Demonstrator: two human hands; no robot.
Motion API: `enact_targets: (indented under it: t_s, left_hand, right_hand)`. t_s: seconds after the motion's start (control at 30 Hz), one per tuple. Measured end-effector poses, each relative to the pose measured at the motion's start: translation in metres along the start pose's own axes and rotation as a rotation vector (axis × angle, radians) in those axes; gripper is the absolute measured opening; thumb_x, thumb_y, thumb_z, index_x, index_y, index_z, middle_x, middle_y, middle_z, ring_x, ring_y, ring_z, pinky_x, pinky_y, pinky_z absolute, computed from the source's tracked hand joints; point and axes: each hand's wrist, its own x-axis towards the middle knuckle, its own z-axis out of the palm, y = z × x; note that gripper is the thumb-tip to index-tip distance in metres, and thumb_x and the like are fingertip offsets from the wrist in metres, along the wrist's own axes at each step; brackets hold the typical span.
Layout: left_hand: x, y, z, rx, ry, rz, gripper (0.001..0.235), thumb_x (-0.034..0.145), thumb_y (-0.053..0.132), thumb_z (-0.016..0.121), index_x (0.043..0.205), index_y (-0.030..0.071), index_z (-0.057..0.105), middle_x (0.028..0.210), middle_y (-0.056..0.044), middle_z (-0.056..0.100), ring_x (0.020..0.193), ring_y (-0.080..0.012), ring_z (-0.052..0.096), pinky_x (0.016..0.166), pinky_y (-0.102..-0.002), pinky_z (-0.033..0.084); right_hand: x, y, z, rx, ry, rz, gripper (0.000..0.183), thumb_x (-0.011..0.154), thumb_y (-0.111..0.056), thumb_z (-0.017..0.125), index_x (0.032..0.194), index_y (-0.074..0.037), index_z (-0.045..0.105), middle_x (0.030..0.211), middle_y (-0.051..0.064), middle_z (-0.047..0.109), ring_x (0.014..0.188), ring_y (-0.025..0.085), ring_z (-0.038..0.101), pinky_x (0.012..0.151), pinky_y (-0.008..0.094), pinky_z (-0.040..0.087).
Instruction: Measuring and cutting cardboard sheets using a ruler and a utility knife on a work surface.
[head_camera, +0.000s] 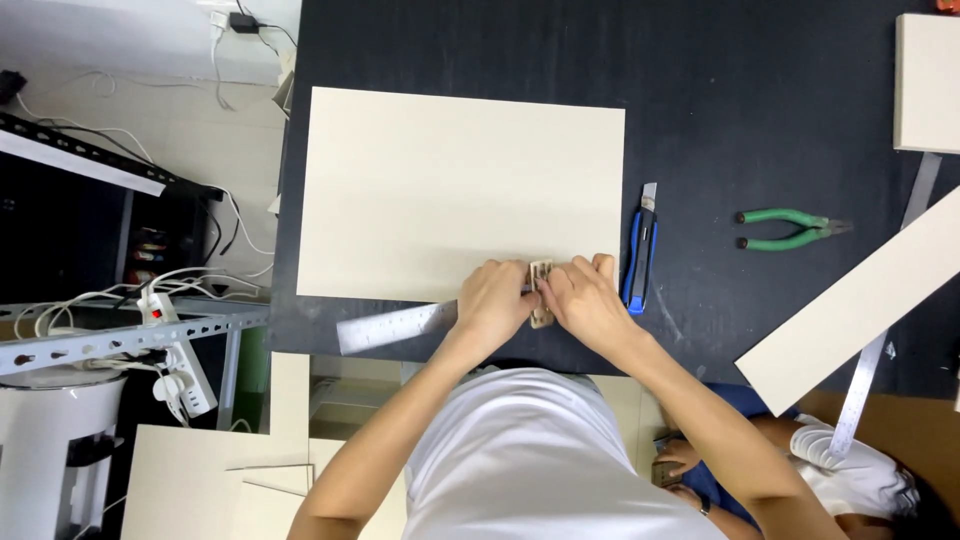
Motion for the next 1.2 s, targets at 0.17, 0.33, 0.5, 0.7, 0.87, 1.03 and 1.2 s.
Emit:
enact_targets:
  t_s: [0.17, 0.33, 0.5, 0.7, 0.87, 1.03, 1.2]
  left_hand:
    - [-0.003, -0.003, -0.022, 0.0, -0.067, -0.019, 0.03, 0.084, 0.022, 0.074, 0.098, -0.004, 0.074, 0.076, -0.019, 0.073, 0.083, -0.0404, 0.073, 0.074, -0.047, 0.058]
    - [-0.005, -0.012, -0.031, 0.109, -0.127, -0.011, 0.03, 0.082, 0.019, 0.074, 0.102, -0.004, 0.074, 0.083, -0.022, 0.074, 0.086, -0.0411, 0.073, 0.071, -0.047, 0.059]
    - [-0.013, -0.019, -0.041, 0.012, 0.066, -0.072, 0.021, 0.081, 0.015, 0.075, 0.092, -0.003, 0.074, 0.082, -0.022, 0.072, 0.088, -0.045, 0.071, 0.073, -0.049, 0.058]
    - [-0.035, -0.043, -0.084, -0.045, 0.11, -0.059, 0.021, 0.084, 0.015, 0.074, 0.095, -0.002, 0.072, 0.086, -0.022, 0.074, 0.093, -0.0464, 0.07, 0.077, -0.05, 0.056]
    - [-0.034, -0.107, -0.115, -0.376, 0.077, -0.006, 0.026, 0.082, 0.011, 0.076, 0.104, -0.001, 0.072, 0.089, -0.018, 0.076, 0.073, -0.031, 0.073, 0.068, -0.038, 0.058]
    - [-0.048, -0.155, -0.133, -0.937, -0.001, -0.019, 0.029, 0.082, 0.002, 0.075, 0.108, -0.009, 0.068, 0.094, -0.02, 0.075, 0.063, -0.0218, 0.07, 0.064, -0.031, 0.059]
    - [-0.073, -0.151, -0.158, -0.958, -0.127, 0.111, 0.029, 0.08, 0.008, 0.081, 0.105, -0.003, 0.072, 0.09, -0.019, 0.075, 0.058, -0.0264, 0.073, 0.057, -0.033, 0.06]
  right_hand:
    - [0.014, 0.004, -0.002, -0.096, -0.003, -0.108, 0.026, 0.1, -0.026, 0.052, 0.079, -0.011, 0.054, 0.071, 0.005, 0.044, 0.073, 0.025, 0.049, 0.078, 0.044, 0.032]
    - [0.021, 0.0, 0.018, -0.022, -0.012, -0.213, 0.025, 0.099, -0.024, 0.051, 0.078, -0.011, 0.05, 0.074, 0.005, 0.041, 0.075, 0.026, 0.046, 0.079, 0.045, 0.03]
    - [0.043, -0.023, 0.021, 0.111, -0.022, 0.008, 0.027, 0.101, -0.022, 0.054, 0.078, -0.01, 0.051, 0.073, 0.004, 0.041, 0.076, 0.025, 0.048, 0.08, 0.042, 0.029]
    - [0.076, -0.064, 0.034, 0.228, 0.055, 0.196, 0.031, 0.104, -0.029, 0.055, 0.079, -0.011, 0.054, 0.071, 0.005, 0.049, 0.078, 0.024, 0.054, 0.084, 0.041, 0.029]
    - [0.086, -0.085, -0.015, 0.412, 0.159, 0.446, 0.031, 0.108, -0.027, 0.05, 0.08, -0.014, 0.056, 0.069, 0.003, 0.054, 0.073, 0.024, 0.055, 0.082, 0.037, 0.033]
    - [0.101, -0.145, 0.001, 0.835, 0.066, 0.949, 0.035, 0.106, -0.014, 0.042, 0.075, -0.008, 0.059, 0.065, 0.008, 0.051, 0.067, 0.025, 0.051, 0.07, 0.038, 0.04]
    - [0.127, -0.222, 0.03, 1.925, 0.437, 0.9, 0.027, 0.109, -0.02, 0.034, 0.096, -0.009, 0.055, 0.076, 0.005, 0.052, 0.065, 0.019, 0.051, 0.058, 0.031, 0.04]
